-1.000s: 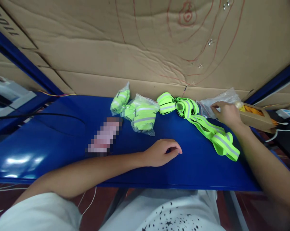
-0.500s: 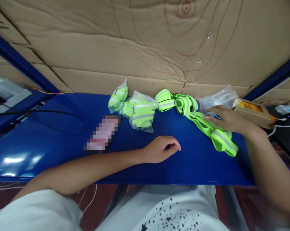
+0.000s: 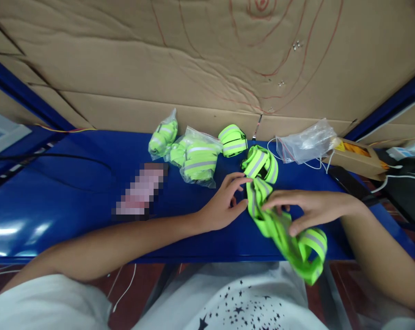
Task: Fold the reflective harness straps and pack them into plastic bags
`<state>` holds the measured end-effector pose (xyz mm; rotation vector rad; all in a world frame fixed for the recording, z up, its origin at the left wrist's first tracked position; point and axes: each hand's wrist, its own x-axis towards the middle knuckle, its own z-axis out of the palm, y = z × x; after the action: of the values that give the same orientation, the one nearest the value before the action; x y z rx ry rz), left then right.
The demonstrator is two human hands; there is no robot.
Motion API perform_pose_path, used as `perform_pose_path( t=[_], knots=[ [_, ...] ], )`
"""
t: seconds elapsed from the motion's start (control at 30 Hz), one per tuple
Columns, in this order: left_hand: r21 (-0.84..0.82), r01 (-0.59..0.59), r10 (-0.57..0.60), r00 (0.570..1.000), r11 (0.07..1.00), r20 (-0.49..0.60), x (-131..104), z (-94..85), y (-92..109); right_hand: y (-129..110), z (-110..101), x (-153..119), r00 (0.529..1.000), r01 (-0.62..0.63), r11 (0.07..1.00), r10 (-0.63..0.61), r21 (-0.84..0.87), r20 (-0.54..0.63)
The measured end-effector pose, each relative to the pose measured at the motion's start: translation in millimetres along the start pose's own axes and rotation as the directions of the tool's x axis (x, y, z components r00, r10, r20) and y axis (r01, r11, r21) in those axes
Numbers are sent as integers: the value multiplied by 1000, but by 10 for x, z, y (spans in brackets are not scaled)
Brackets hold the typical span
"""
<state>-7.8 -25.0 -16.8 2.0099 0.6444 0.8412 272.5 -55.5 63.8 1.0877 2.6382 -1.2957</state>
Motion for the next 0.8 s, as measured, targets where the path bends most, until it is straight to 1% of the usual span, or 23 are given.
perform_pose_path(
  t=[0.03,0.07,0.1,0.13,0.17,0.2,0.23,0.27,0.3,0.33,0.37,0.4,0.43,0.47,0.5,0.53,0.57,0.63,0.67,0.7,0.73,0.8],
  knots=[
    [72,-48,46,998,996,32,-14,-2,19,-44,18,29,998,50,996,-52,73,25],
    [153,-107,95,992,982,87,-28,-5,44,-67,39,67,996,87,991,-85,103,-26],
    [229,-174,139,977,958,158,-43,-7,71,-69,63,113,985,104,992,-92,77,-147],
    [292,-239,171,956,926,238,-57,-7,97,-51,89,165,944,95,995,-91,-3,-316],
    [336,-292,188,932,895,310,-69,-5,118,-17,114,219,870,56,992,-105,-115,-482],
    [367,-330,192,911,870,364,-80,-1,133,30,139,271,785,-1,974,-139,-225,-604],
    [392,-356,191,896,848,401,-88,3,142,83,163,320,723,-57,947,-178,-315,-667],
    [413,-378,192,885,828,425,-93,8,144,137,187,364,698,-102,918,-208,-382,-685],
    [430,-400,197,875,810,443,-96,11,143,188,210,403,703,-130,892,-224,-433,-674],
    [434,-426,208,861,794,465,-98,12,139,232,236,437,726,-146,869,-230,-473,-648],
    [421,-463,227,836,780,500,-100,12,137,269,263,468,750,-160,849,-228,-504,-621],
    [392,-507,254,803,768,540,-104,10,137,297,293,497,763,-176,830,-225,-529,-606],
    [355,-546,284,768,759,574,-112,8,142,317,324,522,761,-193,814,-229,-549,-607],
    [318,-575,313,740,754,596,-125,7,150,330,354,546,747,-208,797,-244,-567,-618],
    [286,-594,341,721,752,603,-145,7,163,337,382,566,732,-219,779,-267,-587,-627],
    [263,-604,364,715,752,597,-169,9,177,338,403,581,722,-224,758,-293,-613,-627],
    [249,-608,384,715,754,584,-197,14,191,335,418,592,728,-218,733,-318,-645,-608],
    [234,-618,413,715,751,563,-250,29,214,318,424,601,776,-173,681,-350,-712,-524],
    [229,-626,424,711,746,562,-271,37,221,306,416,601,804,-143,664,-354,-734,-477],
    [225,-634,431,704,740,565,-286,45,225,295,404,599,822,-122,656,-354,-745,-445],
    [223,-640,436,698,735,568,-295,51,227,285,389,599,832,-118,653,-345,-748,-433],
    [210,-655,448,681,725,579,-300,56,236,275,359,602,830,-163,660,-310,-733,-464]
  ],
)
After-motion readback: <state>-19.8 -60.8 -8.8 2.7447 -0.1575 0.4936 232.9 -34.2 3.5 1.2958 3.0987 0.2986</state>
